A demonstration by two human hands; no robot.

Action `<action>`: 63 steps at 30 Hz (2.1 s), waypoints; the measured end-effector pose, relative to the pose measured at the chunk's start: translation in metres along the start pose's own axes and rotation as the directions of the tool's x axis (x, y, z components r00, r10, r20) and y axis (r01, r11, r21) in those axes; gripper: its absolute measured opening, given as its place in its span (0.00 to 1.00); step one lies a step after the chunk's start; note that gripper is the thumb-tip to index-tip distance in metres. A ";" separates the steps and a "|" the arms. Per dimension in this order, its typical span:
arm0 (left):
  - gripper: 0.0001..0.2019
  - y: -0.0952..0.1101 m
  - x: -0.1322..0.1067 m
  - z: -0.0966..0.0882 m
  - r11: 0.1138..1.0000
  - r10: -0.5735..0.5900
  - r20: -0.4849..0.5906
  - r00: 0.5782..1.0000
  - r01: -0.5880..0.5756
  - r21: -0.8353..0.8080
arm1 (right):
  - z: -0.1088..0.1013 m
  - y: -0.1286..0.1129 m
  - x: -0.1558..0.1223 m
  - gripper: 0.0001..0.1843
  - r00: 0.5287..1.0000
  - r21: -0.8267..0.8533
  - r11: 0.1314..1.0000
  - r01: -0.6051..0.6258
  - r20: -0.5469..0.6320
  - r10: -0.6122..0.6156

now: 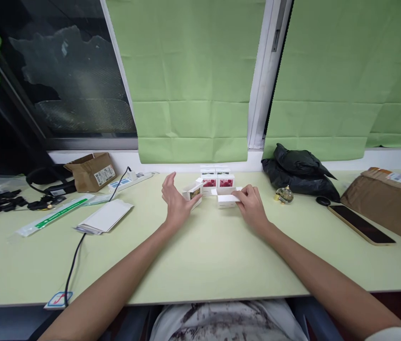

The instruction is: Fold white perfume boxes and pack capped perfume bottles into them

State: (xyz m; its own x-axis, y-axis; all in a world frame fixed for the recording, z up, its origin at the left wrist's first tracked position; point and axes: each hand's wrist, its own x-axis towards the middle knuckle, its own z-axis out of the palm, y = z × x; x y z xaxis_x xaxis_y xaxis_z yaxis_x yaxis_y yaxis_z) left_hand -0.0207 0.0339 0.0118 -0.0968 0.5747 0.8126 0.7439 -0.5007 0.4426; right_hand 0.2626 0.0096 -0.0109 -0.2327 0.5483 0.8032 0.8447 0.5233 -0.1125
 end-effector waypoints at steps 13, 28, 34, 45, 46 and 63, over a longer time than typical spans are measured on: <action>0.25 -0.075 0.009 0.023 0.872 -0.310 0.543 0.780 0.461 -0.164 | 0.004 0.004 0.003 0.16 0.997 0.004 0.998 -0.070 0.015 0.070; 0.37 -0.072 0.017 0.003 0.940 -0.339 0.569 0.749 0.248 0.233 | -0.004 -0.005 0.006 0.27 0.985 0.128 0.977 -0.169 -0.021 0.173; 0.23 -0.085 0.033 -0.035 0.840 -0.375 0.471 0.798 0.078 0.537 | -0.007 -0.006 0.002 0.33 0.980 0.199 0.966 -0.164 -0.080 0.183; 0.36 -0.155 0.053 -0.057 0.405 -0.774 0.178 0.608 0.259 0.877 | -0.004 -0.012 -0.005 0.32 0.980 0.291 0.937 -0.194 0.025 0.195; 0.37 -0.159 0.056 -0.062 0.401 -0.773 0.176 0.609 0.255 0.880 | -0.003 -0.011 -0.005 0.32 0.980 0.297 0.935 -0.194 0.024 0.195; 0.31 -0.103 0.053 -0.055 0.564 -0.704 0.341 0.623 0.198 0.802 | -0.002 -0.013 -0.007 0.30 0.977 0.324 0.922 -0.211 0.067 0.201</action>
State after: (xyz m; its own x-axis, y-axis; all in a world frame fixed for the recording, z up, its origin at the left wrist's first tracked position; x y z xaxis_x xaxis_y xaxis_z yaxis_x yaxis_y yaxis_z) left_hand -0.1389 0.0800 0.0303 -0.3583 0.9313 0.0652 0.9305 0.3506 0.1063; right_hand 0.2538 -0.0025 -0.0133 -0.0900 0.6844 0.7235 0.6721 0.5778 -0.4630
